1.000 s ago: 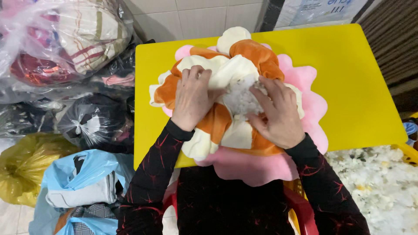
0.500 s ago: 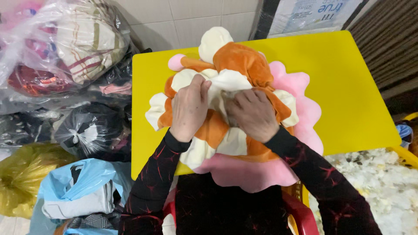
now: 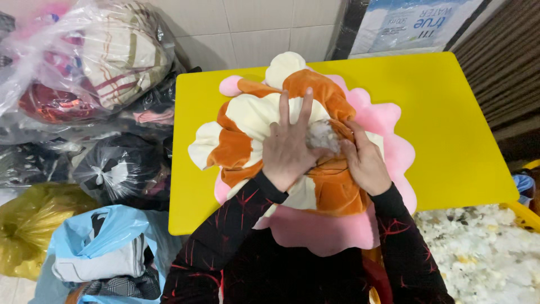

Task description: The person repeatedly stuffs white filling material into an orange and white plush toy on a yellow table. They push the filling into the opening and adjust the toy's shape with both hands throughout the clip.

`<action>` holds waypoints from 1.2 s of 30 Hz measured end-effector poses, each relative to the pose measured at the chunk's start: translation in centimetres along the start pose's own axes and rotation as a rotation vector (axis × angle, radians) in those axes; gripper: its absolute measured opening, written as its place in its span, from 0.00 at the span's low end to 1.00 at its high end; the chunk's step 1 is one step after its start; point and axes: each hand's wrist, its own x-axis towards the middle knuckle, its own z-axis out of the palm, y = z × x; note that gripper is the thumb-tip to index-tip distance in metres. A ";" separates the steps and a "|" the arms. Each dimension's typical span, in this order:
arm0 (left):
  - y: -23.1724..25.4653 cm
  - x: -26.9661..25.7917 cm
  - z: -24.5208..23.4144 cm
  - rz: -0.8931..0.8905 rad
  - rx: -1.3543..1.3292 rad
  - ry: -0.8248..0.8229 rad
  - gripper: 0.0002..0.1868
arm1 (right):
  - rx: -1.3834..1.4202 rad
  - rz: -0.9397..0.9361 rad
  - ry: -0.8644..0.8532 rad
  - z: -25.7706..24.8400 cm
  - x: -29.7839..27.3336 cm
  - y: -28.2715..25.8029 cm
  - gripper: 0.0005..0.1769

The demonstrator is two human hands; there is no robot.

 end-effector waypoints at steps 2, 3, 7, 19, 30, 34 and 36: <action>-0.1 1.0 0.7 0.008 0.007 0.017 0.67 | 0.032 0.067 0.088 -0.2 -0.7 -0.1 0.21; -0.1 1.4 1.0 0.013 0.009 0.023 0.67 | 0.047 0.103 0.132 -0.4 -1.1 -0.2 0.18; -0.1 3.0 2.7 0.039 0.169 0.105 0.56 | 0.089 0.112 0.251 -2.5 -3.3 -1.3 0.13; -4.0 0.8 -0.7 0.223 0.158 -0.127 0.66 | -0.154 0.011 0.057 -2.7 -0.8 -4.3 0.42; -4.0 6.2 6.5 0.304 0.442 0.307 0.31 | -0.017 0.196 0.001 -1.1 -1.2 -4.0 0.36; -4.1 6.1 6.2 0.208 0.319 0.222 0.32 | -0.307 0.217 -0.243 -3.1 -0.1 -4.6 0.24; -3.9 5.1 5.2 0.173 0.171 0.149 0.38 | -0.405 0.103 -0.107 -3.2 1.0 -5.2 0.29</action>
